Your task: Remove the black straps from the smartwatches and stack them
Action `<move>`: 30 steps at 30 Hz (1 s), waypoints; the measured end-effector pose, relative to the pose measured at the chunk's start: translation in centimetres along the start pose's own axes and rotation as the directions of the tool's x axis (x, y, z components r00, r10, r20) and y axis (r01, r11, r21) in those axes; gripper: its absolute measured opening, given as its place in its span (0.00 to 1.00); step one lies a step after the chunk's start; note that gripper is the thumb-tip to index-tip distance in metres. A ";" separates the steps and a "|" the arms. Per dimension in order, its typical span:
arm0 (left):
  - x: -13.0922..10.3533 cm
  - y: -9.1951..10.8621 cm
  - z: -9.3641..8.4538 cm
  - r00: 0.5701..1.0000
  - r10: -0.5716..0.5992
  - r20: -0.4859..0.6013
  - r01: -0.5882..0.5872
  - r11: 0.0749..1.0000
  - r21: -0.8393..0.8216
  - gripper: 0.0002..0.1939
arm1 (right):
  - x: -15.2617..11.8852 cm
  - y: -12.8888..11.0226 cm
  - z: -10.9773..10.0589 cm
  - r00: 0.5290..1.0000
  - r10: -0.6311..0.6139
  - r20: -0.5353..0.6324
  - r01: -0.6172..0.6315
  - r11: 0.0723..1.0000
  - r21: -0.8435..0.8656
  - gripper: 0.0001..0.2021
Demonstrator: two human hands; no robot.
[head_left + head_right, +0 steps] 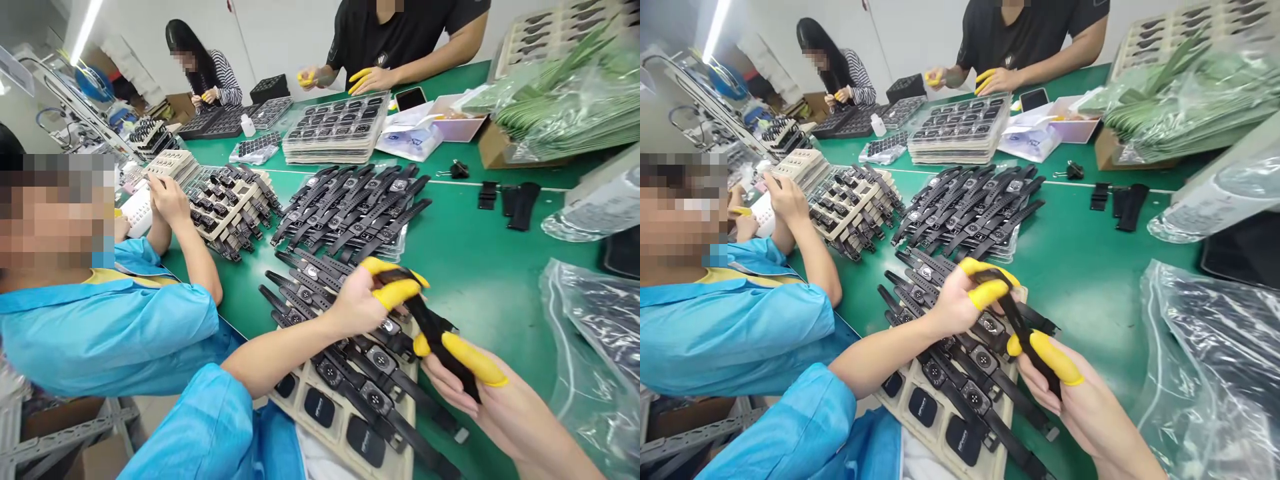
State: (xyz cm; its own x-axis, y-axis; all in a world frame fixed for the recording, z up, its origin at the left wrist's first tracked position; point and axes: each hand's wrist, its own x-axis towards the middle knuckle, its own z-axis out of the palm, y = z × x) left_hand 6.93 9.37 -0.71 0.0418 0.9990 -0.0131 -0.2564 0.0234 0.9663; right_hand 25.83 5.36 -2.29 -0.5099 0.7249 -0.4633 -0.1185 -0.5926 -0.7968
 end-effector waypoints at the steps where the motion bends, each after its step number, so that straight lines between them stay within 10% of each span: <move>1: 0.3 0.4 -0.3 0.995 0.005 -0.095 -0.011 0.998 -0.066 0.35 | 0.1 0.0 -0.4 1.000 0.006 0.010 -0.006 0.999 -0.038 0.28; 5: 1.4 0.8 -1.5 0.960 -0.003 -0.281 -0.043 0.987 -0.157 0.37 | 0.4 -0.6 -1.5 0.992 -0.081 -0.096 0.070 0.992 -0.105 0.26; 10: 0.6 -1.0 -0.6 0.975 -0.185 0.120 0.178 0.982 0.067 0.28 | 0.3 -0.7 -0.7 0.967 -0.168 -0.190 0.165 0.986 -0.032 0.19; 16: -0.6 -0.9 0.1 0.875 -0.105 0.472 -0.288 0.671 0.683 0.29 | 0.0 0.2 0.8 0.973 -0.142 -0.181 0.153 0.987 0.051 0.16; 30: -0.6 0.0 -0.3 0.808 -0.118 0.578 -0.464 0.477 0.746 0.30 | -0.2 -0.3 1.2 0.987 -0.074 -0.142 0.093 0.987 0.133 0.22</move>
State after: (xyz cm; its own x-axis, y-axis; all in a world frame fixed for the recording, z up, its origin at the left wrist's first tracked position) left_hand 6.64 8.73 -0.74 0.6220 0.7827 0.0236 0.5792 -0.4802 0.6587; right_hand 24.95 4.97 -1.49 -0.3739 0.8091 -0.4534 -0.2780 -0.5641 -0.7775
